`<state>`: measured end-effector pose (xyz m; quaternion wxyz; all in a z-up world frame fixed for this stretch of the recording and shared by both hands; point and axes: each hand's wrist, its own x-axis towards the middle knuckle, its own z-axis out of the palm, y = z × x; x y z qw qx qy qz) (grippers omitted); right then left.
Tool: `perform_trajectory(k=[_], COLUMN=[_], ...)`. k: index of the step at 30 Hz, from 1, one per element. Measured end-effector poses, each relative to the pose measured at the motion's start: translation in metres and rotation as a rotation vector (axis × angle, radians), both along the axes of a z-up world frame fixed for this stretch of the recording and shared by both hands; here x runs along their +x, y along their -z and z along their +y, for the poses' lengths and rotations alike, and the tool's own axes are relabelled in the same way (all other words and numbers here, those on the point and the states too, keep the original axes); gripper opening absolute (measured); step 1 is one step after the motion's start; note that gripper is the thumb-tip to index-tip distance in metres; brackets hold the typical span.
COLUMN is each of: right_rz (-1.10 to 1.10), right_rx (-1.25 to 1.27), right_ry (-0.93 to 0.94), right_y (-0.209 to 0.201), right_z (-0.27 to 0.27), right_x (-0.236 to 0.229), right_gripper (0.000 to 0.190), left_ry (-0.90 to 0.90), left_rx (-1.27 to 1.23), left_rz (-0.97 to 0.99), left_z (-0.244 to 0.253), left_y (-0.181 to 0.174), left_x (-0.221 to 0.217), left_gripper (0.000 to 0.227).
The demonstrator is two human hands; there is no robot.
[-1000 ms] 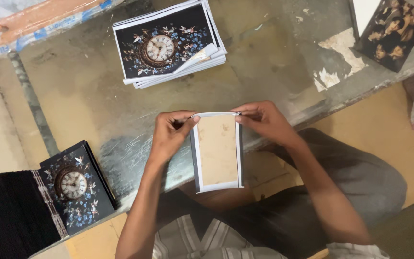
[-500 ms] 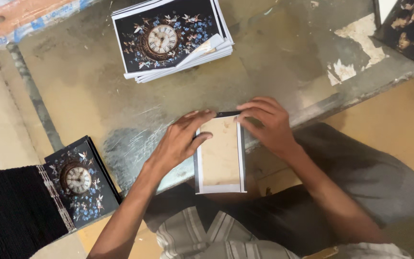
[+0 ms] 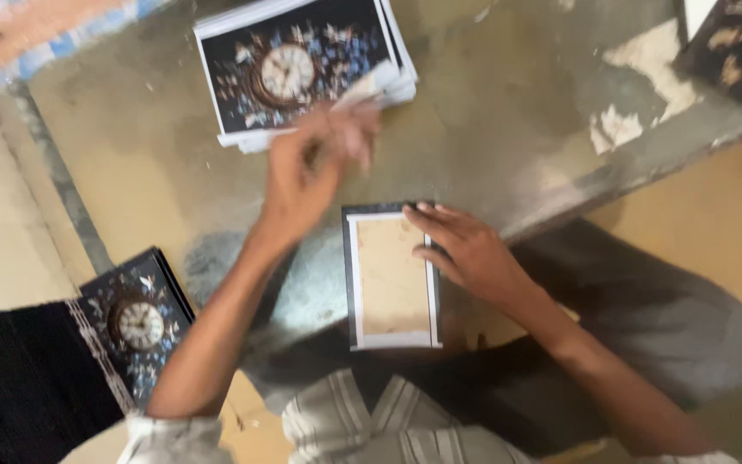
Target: The person assembles notebooks by inserting a beige inner cover into a black outer cover and pressing the edges to secure them. The person repeats this process for multiple units, stacking the finished notebooks on the table.
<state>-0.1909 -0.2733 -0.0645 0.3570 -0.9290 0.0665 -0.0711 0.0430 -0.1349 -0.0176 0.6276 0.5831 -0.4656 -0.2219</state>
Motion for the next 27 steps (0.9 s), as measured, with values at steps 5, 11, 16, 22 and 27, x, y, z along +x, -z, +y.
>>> perform_trajectory(k=[5, 11, 16, 22, 27], right_rz=[-0.086, -0.139, -0.245, -0.279, -0.255], right_rx=[0.057, 0.197, 0.040, -0.031, -0.092], right_ry=[0.041, 0.233, 0.349, 0.406, 0.376], right_y=[0.006, 0.004, 0.017, 0.042, 0.033], right_z=[0.003, 0.013, 0.012, 0.014, 0.012], right_x=[-0.006, -0.010, -0.010, -0.016, -0.010], right_gripper=[0.040, 0.057, 0.109, 0.127, 0.125], left_ry=[-0.126, 0.139, -0.041, 0.081, 0.083], left_rx=[0.111, 0.350, 0.416, 0.168, 0.232], left_rz=[-0.981, -1.005, -0.605, -1.077, -0.841], left_z=[-0.051, -0.047, -0.080, -0.106, -0.107], left_y=[0.032, 0.046, 0.029, 0.061, 0.055], left_x=[-0.021, -0.046, -0.032, -0.078, -0.080], left_gripper=[0.020, 0.027, 0.022, 0.037, 0.030])
